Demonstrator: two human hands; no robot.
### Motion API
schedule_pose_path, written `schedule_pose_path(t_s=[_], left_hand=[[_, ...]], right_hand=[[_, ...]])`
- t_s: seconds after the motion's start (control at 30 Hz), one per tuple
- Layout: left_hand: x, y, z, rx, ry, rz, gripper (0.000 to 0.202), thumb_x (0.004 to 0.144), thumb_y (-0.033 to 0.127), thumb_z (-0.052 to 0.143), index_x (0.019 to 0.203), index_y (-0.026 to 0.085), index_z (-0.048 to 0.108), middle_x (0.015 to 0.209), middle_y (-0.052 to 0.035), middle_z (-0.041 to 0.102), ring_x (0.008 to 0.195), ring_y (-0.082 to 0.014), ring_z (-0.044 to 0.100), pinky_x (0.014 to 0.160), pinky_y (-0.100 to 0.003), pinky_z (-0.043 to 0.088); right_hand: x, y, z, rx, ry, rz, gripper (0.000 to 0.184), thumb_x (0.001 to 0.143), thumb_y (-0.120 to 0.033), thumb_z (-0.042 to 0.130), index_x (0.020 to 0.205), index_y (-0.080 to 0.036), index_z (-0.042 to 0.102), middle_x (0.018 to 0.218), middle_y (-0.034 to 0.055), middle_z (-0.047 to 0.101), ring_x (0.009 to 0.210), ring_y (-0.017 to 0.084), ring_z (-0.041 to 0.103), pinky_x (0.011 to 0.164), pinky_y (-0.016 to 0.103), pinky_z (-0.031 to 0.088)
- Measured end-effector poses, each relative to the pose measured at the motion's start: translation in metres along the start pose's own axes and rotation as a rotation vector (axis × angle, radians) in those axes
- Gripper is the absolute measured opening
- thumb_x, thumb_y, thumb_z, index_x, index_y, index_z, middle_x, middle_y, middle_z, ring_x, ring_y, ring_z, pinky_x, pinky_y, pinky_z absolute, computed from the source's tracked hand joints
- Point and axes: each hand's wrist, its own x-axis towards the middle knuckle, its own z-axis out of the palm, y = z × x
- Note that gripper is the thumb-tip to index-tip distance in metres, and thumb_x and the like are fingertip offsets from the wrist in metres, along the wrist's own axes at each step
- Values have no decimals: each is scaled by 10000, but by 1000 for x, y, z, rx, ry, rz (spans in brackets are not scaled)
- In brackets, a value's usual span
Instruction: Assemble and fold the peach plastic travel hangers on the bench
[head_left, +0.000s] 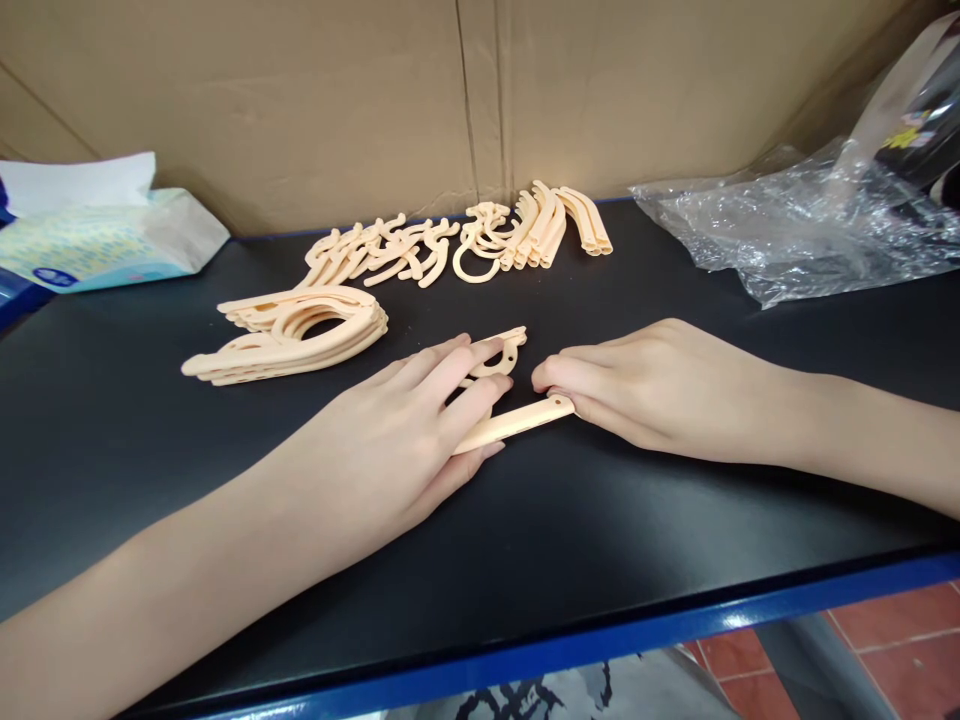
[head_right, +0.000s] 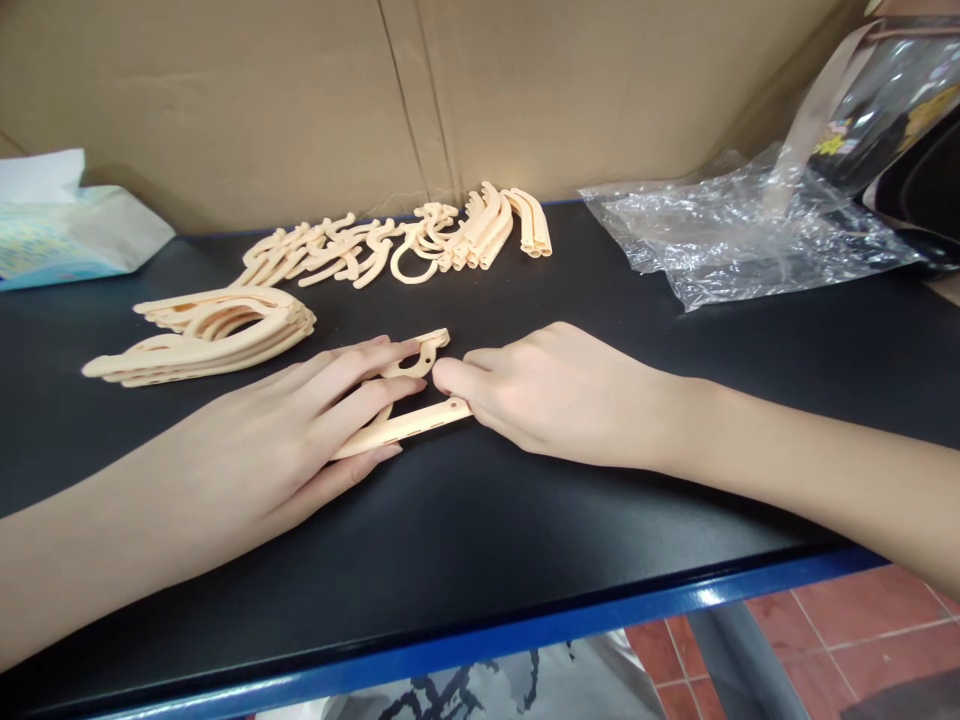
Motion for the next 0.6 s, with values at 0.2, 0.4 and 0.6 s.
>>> schedule_pose_path(t_s=[0.2, 0.4, 0.6], left_hand=[[0, 0, 0, -24, -9, -8, 403, 1110, 274, 384, 1391, 86, 605, 1513, -240, 576, 1422, -411, 565, 1105, -580, 560], [0, 0, 0, -58, -18, -28, 402, 1110, 281, 394, 1405, 107, 604, 1522, -218, 576, 1444, -393, 545, 1143, -565, 535], [0, 0, -1, -17, -5, -7, 399, 1112, 269, 377, 1378, 84, 608, 1498, -240, 587, 1411, -409, 576, 1093, -574, 569]], right_hand=[[-1, 0, 0, 17, -9, 5, 212, 1086, -179, 408, 1090, -183, 619, 873, 6, 725, 605, 141, 611, 541, 290, 272], [0, 0, -1, 30, -28, 15, 221, 1088, -185, 398, 1099, -181, 618, 892, 12, 730, 626, 144, 618, 546, 292, 280], [1, 0, 1, 20, -10, 3, 199, 1076, -167, 423, 1107, -174, 619, 892, 8, 724, 618, 153, 620, 539, 301, 281]])
